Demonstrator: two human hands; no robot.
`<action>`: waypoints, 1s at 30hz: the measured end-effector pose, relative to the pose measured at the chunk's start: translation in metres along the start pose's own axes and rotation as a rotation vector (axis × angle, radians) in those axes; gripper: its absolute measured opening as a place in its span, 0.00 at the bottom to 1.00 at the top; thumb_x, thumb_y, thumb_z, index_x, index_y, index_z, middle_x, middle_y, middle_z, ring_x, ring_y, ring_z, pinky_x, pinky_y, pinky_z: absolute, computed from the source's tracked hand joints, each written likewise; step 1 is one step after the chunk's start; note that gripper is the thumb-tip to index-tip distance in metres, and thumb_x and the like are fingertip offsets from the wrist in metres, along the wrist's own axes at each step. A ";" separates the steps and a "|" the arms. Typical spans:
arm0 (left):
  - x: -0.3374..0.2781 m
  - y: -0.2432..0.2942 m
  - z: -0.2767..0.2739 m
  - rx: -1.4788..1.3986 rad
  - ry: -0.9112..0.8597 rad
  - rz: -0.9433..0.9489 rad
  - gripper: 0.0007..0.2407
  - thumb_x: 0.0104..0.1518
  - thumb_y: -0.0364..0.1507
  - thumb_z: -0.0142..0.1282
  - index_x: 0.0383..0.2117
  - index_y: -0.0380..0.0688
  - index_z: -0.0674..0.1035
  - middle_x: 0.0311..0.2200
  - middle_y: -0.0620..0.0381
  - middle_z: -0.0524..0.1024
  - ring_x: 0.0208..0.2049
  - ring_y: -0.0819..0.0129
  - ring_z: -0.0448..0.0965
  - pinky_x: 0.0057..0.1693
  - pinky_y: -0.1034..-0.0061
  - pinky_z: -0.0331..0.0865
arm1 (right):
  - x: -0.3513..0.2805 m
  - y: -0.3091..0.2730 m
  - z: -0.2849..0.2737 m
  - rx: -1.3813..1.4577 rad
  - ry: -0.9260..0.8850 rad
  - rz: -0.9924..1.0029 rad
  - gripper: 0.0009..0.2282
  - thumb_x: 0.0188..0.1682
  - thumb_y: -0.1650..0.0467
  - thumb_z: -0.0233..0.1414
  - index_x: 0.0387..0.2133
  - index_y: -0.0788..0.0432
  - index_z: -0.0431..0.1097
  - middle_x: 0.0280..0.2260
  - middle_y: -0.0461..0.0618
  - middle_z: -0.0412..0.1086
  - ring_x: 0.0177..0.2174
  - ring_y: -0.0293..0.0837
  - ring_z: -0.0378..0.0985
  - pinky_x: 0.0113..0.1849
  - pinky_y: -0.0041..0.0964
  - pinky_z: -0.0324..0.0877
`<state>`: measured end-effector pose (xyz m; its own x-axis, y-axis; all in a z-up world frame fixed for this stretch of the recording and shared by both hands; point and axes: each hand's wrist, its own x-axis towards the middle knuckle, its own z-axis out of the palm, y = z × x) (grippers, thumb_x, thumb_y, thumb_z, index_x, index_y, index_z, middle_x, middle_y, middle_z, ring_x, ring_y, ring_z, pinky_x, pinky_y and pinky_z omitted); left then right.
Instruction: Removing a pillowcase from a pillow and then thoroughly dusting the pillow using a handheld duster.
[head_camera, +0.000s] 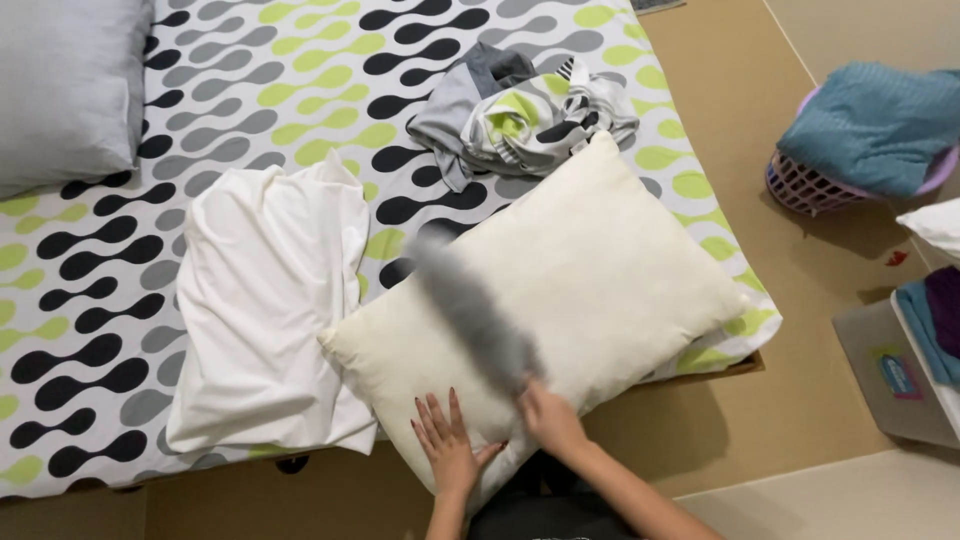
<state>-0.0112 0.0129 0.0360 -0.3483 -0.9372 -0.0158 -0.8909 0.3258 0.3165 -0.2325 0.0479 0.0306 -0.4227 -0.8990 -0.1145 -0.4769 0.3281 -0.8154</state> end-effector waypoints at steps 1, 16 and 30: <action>-0.004 0.002 0.002 0.038 -0.010 -0.023 0.61 0.31 0.62 0.65 0.70 0.51 0.38 0.71 0.36 0.27 0.70 0.39 0.22 0.69 0.40 0.26 | -0.006 -0.016 -0.008 -0.053 -0.169 -0.074 0.17 0.52 0.65 0.50 0.54 0.57 0.67 0.32 0.67 0.75 0.35 0.67 0.78 0.38 0.56 0.72; 0.007 0.013 -0.013 0.057 -0.151 -0.122 0.63 0.31 0.61 0.70 0.71 0.55 0.37 0.73 0.40 0.26 0.71 0.43 0.20 0.71 0.43 0.22 | 0.150 0.186 -0.211 -0.305 0.348 0.276 0.23 0.53 0.58 0.50 0.58 0.57 0.68 0.44 0.67 0.74 0.43 0.64 0.77 0.45 0.53 0.70; 0.003 0.012 -0.017 0.079 -0.189 -0.116 0.64 0.31 0.63 0.68 0.69 0.53 0.32 0.71 0.40 0.23 0.71 0.44 0.17 0.71 0.44 0.18 | 0.098 0.000 -0.066 -0.092 0.097 -0.036 0.19 0.56 0.63 0.43 0.56 0.60 0.67 0.45 0.63 0.75 0.44 0.63 0.76 0.45 0.55 0.70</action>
<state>-0.0177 0.0119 0.0562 -0.2842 -0.9314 -0.2276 -0.9455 0.2329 0.2276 -0.3250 -0.0213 0.0564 -0.4745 -0.8798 -0.0276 -0.5597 0.3258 -0.7620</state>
